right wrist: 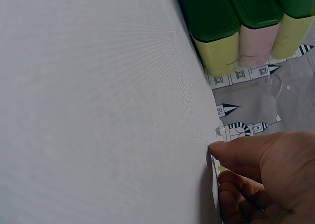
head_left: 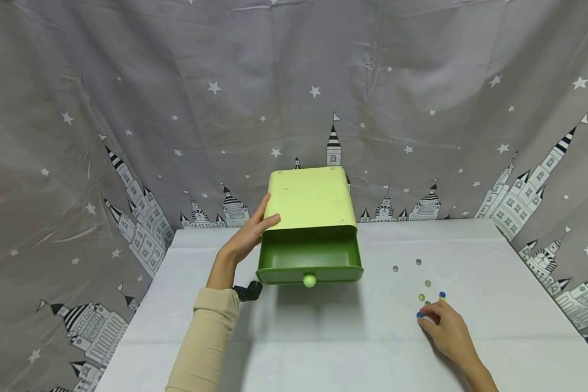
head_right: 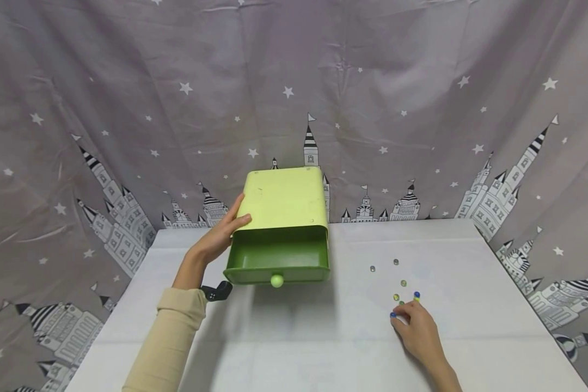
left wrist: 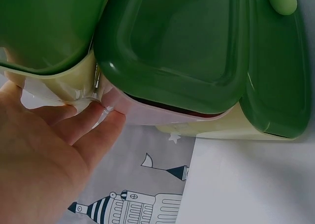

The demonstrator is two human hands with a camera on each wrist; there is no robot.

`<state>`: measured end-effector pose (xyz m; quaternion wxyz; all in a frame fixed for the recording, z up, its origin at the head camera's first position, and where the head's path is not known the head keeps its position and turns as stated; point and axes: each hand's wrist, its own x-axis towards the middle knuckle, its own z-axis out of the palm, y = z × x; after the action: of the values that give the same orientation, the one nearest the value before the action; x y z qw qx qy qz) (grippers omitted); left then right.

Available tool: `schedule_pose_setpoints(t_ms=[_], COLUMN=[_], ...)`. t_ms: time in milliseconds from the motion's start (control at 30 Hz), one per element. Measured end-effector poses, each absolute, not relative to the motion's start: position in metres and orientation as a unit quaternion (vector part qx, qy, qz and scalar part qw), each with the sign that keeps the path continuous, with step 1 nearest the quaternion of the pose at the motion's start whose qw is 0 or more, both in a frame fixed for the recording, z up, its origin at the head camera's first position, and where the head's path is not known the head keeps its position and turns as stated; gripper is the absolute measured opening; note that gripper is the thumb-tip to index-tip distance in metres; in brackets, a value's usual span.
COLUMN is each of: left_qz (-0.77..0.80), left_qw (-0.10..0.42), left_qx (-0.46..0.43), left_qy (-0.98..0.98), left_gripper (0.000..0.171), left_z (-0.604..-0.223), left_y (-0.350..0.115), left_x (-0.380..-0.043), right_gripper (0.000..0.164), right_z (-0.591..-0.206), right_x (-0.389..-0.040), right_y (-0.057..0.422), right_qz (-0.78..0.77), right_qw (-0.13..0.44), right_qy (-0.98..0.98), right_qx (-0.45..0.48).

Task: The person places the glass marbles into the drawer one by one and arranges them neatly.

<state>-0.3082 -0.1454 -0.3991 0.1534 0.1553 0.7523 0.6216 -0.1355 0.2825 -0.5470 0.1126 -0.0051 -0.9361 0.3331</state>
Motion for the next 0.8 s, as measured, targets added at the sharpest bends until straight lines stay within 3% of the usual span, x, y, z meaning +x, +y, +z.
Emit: schedule_pose_setpoints(t_ms=[800], left_qz=[0.618], left_qw=[0.154], left_qx=[0.153], left_qy=[0.756], left_gripper=[0.078], left_z=[-0.4003], left_y=[-0.1453], left_x=[-0.3097], right_gripper=[0.016], right_z=[-0.5464], right_x=[-0.1345], right_y=[0.2828], right_qz=[0.348], right_qw=[0.110], right_qy=[-0.931], right_qx=[-0.023])
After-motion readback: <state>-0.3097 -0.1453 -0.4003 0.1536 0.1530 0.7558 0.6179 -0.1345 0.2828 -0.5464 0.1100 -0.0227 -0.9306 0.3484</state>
